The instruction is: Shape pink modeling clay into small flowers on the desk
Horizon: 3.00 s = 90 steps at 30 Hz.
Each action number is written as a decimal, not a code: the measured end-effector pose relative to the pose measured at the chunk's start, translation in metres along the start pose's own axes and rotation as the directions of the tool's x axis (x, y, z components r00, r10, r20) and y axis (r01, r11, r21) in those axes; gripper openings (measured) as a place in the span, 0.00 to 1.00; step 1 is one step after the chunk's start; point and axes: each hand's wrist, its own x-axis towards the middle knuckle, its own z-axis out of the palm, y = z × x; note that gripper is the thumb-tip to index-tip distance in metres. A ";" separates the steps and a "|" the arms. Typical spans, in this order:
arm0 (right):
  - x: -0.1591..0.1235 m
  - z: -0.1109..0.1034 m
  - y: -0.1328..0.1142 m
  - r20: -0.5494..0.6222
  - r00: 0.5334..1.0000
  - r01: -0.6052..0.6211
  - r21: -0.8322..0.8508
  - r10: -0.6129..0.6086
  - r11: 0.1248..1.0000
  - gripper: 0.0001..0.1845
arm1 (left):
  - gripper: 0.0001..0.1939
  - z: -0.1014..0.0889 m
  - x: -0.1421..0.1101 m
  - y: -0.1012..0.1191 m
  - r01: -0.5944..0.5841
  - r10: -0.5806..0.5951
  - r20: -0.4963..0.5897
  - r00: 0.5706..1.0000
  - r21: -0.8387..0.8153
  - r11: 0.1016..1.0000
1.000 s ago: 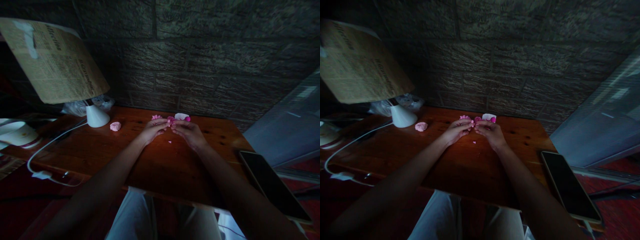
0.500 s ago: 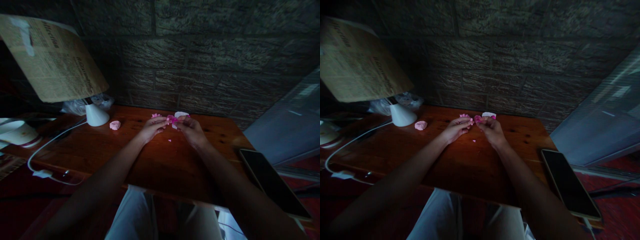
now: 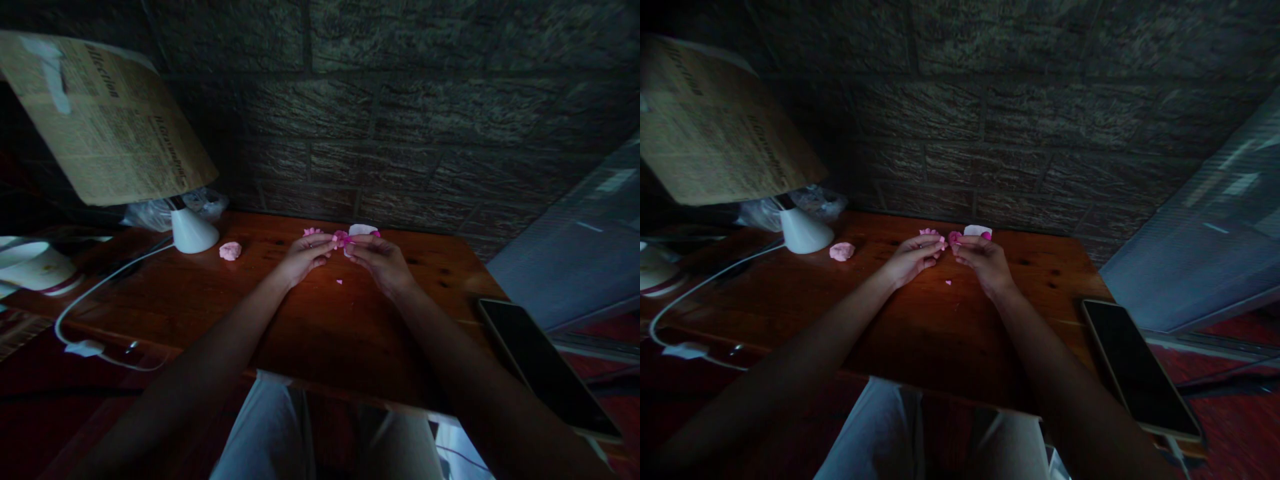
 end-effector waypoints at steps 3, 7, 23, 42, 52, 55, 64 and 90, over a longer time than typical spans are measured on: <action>0.001 0.001 -0.001 0.021 1.000 0.017 -0.039 -0.016 0.999 0.22 | 0.11 0.000 0.000 0.000 0.000 0.000 0.002 1.000 0.008 1.000; 0.003 0.001 0.000 0.066 0.996 0.063 -0.082 -0.058 0.995 0.21 | 0.11 0.000 0.000 -0.001 0.001 -0.001 -0.004 1.000 0.022 1.000; -0.001 0.000 0.000 0.048 0.999 -0.006 -0.086 0.010 0.996 0.17 | 0.11 0.001 0.000 0.000 -0.006 0.006 0.010 1.000 0.006 1.000; -0.002 0.005 -0.002 0.040 0.999 -0.005 -0.036 0.007 0.999 0.25 | 0.15 0.002 -0.003 -0.001 -0.008 0.009 0.029 1.000 -0.016 1.000; -0.004 0.004 -0.004 0.091 0.996 0.002 -0.013 -0.001 1.000 0.21 | 0.15 0.001 -0.003 -0.001 -0.035 0.035 0.011 0.999 -0.034 0.999; -0.003 0.002 -0.004 0.073 0.997 0.001 -0.017 0.000 1.000 0.21 | 0.14 0.001 -0.002 0.000 -0.040 0.040 0.015 0.999 -0.023 0.999; -0.005 0.003 -0.007 0.010 0.999 0.053 -0.097 -0.052 0.994 0.19 | 0.16 0.008 -0.006 0.000 -0.056 0.055 0.030 0.998 0.009 0.998; -0.005 0.005 -0.006 0.033 0.990 0.141 -0.181 -0.137 0.973 0.19 | 0.16 0.007 -0.006 -0.002 -0.088 0.087 0.013 0.996 0.167 0.982</action>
